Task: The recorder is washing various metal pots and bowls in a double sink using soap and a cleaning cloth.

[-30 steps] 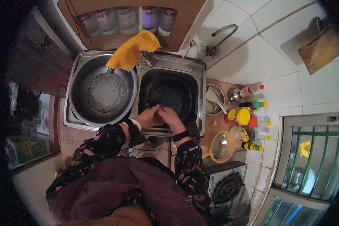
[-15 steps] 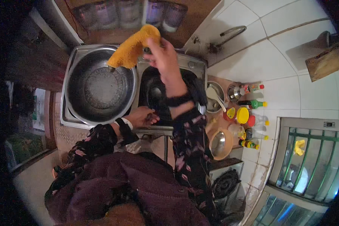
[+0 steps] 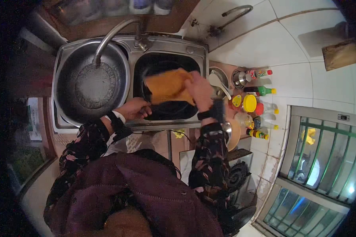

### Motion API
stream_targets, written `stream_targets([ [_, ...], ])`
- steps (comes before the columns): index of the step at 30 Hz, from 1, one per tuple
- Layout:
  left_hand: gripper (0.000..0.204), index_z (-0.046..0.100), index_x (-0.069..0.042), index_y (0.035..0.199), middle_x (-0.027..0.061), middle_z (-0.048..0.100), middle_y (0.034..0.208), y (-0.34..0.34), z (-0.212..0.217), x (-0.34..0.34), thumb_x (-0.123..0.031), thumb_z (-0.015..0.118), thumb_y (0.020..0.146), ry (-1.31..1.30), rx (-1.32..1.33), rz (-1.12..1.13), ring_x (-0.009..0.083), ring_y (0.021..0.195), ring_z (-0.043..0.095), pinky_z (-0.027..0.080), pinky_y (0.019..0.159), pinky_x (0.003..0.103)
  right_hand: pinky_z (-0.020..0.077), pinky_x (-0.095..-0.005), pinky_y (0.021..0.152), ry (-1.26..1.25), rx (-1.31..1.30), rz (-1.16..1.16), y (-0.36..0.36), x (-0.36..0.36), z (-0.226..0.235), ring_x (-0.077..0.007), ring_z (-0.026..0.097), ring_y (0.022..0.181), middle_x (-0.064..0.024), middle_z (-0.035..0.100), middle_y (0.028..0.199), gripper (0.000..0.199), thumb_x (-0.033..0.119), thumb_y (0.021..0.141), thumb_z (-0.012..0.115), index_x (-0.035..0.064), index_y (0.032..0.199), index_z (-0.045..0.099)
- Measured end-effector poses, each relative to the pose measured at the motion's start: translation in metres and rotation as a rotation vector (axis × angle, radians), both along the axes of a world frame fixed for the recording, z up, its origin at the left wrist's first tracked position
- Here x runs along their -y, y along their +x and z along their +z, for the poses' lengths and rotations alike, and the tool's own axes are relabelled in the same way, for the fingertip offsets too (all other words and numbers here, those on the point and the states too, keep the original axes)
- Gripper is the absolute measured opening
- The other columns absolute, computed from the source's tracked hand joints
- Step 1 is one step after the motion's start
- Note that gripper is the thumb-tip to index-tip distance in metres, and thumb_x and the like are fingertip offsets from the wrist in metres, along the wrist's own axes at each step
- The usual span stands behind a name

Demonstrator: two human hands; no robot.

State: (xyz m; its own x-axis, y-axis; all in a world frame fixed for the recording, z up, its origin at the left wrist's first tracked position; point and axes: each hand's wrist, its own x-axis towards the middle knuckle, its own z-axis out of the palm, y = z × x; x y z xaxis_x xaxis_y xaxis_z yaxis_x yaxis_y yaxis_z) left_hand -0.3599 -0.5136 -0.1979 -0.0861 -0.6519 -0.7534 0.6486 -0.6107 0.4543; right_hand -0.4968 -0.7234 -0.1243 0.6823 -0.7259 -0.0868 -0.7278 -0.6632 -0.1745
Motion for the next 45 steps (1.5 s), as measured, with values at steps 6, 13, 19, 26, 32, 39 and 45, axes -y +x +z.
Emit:
stream_targets([
  [6,0.024,0.055,0.01,0.088,0.0136,0.06,0.073,0.002,-0.003,0.007,-0.008,0.042,0.082,0.011,-0.042,-0.065,0.0184,0.055,0.056,0.047,0.047,0.026,0.0476,-0.0443,0.066,0.215,-0.069,0.159,0.021,-0.036,-0.088,-0.0375,0.057,0.078,-0.019,0.051,0.106,0.046,0.031,0.074,0.057,0.014,0.115,0.046],
  [13,0.021,0.057,0.009,0.081,0.0123,0.06,0.072,0.008,0.014,0.022,-0.007,0.044,0.08,0.156,-0.017,-0.091,0.016,0.054,0.056,0.047,0.046,0.023,0.0469,-0.0416,0.066,0.378,0.085,0.208,0.019,-0.015,-0.14,-0.0348,0.058,0.078,-0.0179,0.053,0.101,0.04,0.027,0.077,0.055,0.0102,0.113,0.049],
  [19,0.015,0.057,0.004,0.078,0.0107,0.06,0.071,0.008,0.007,0.023,-0.005,0.046,0.079,0.189,-0.075,-0.016,0.0134,0.05,0.054,0.045,0.042,0.02,0.046,-0.0381,0.067,0.568,0.24,0.216,0.034,-0.004,-0.158,-0.0321,0.058,0.079,-0.016,0.058,0.09,0.033,0.025,0.08,0.053,0.0059,0.106,0.055],
  [26,0.011,0.054,-0.002,0.075,0.0045,0.053,0.062,0.005,-0.003,0.03,-0.007,0.046,0.079,0.194,-0.012,-0.048,0.0095,0.046,0.047,0.037,0.037,0.019,0.0458,-0.0348,0.074,1.083,0.382,0.189,0.047,-0.042,-0.112,-0.0265,0.059,0.08,-0.015,0.062,0.09,0.029,0.025,0.08,0.054,0.0033,0.097,0.061],
  [32,0.015,0.045,-0.008,0.066,-0.0006,0.039,0.055,-0.006,0.003,0.033,-0.01,0.044,0.081,0.094,-0.09,0.03,0.0076,0.044,0.036,0.026,0.036,0.021,0.0457,-0.0376,0.073,1.005,0.417,0.071,0.045,-0.049,-0.163,-0.0307,0.058,0.082,-0.0158,0.061,0.091,0.026,0.024,0.078,0.052,0.003,0.089,0.062],
  [39,0.018,0.048,-0.001,0.095,-0.0018,0.036,0.055,-0.002,0.016,0.014,-0.013,0.042,0.084,0.084,-0.071,-0.003,0.0078,0.044,0.032,0.023,0.037,0.022,0.042,-0.0423,0.079,0.542,0.062,0.141,0.043,-0.023,-0.186,-0.0376,0.052,0.091,-0.0168,0.058,0.098,0.024,0.02,0.077,0.05,0.0032,0.09,0.06],
  [45,0.029,0.046,-0.001,0.1,-0.0013,0.036,0.054,0.001,0.031,-0.006,-0.027,0.042,0.089,0.084,0.089,-0.064,0.0084,0.044,0.032,0.025,0.038,0.025,0.0463,-0.0456,0.065,-0.182,0.344,0.174,0.035,-0.02,-0.192,-0.0386,0.057,0.07,-0.0188,0.059,0.079,0.024,0.018,0.075,0.051,0.0002,0.089,0.059],
])
